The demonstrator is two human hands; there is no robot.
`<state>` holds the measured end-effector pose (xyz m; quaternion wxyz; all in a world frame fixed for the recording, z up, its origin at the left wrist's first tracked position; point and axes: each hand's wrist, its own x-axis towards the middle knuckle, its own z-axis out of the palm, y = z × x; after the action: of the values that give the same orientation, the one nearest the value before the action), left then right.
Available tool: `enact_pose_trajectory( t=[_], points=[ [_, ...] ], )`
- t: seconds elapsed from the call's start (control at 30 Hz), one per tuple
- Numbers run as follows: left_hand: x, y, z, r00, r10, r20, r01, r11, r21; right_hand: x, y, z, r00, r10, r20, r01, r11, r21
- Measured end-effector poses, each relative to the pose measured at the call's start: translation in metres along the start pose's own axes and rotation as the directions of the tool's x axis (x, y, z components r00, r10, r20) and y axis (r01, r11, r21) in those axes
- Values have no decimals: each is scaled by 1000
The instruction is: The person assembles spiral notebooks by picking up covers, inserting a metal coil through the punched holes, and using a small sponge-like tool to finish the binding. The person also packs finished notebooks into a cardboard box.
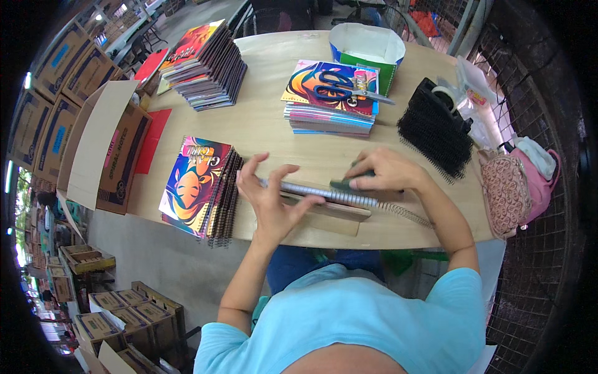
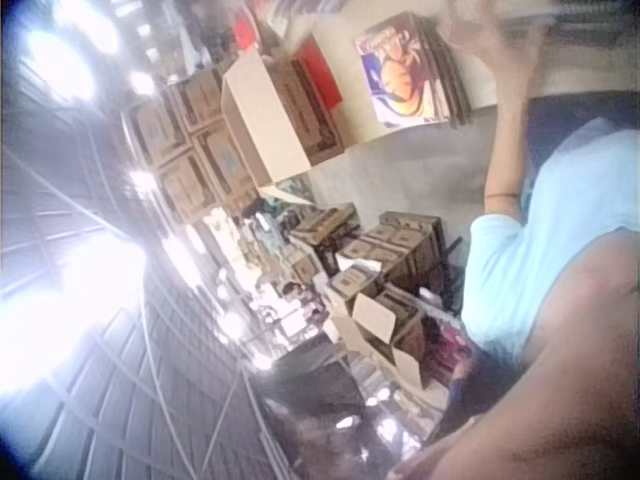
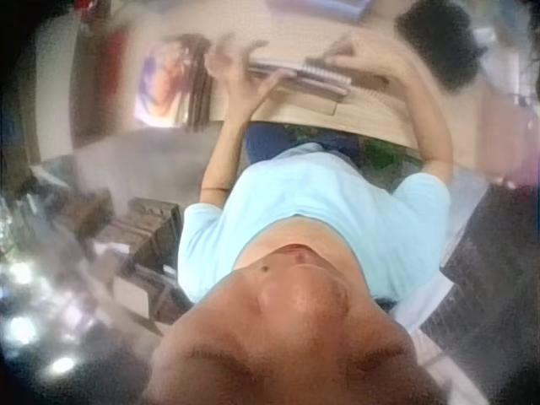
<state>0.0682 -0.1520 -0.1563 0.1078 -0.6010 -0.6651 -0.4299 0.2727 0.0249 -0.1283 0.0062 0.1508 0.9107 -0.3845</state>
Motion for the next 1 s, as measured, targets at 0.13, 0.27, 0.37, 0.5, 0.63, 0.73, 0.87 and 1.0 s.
enact_pose_trajectory(
  t=[0.13,0.27,0.37,0.5,0.63,0.73,0.87,1.0],
  points=[
    [-3,-16,12,979,-191,70,203,924,-325,1,14,5,953,-262,-152,267,487,832],
    [-3,0,24,984,-167,65,179,934,-309,7,41,-1,992,12,-123,41,905,423],
    [1,6,35,986,-155,54,164,928,-333,6,39,-4,951,-285,-116,307,846,436],
    [-3,4,37,990,-128,65,142,934,-327,1,32,-2,994,-54,-94,102,753,650],
    [1,7,34,984,-150,95,176,900,-399,10,-2,-8,998,32,-50,-33,999,-17],
    [-2,3,36,984,-132,117,167,915,-367,8,21,-3,987,-122,-101,151,550,821],
    [-5,1,36,989,-114,93,142,906,-399,22,6,-4,996,-11,-87,7,999,-40],
    [-2,-3,37,993,-92,78,117,896,-428,25,4,-1,980,-191,-63,184,724,665]
  ],
)
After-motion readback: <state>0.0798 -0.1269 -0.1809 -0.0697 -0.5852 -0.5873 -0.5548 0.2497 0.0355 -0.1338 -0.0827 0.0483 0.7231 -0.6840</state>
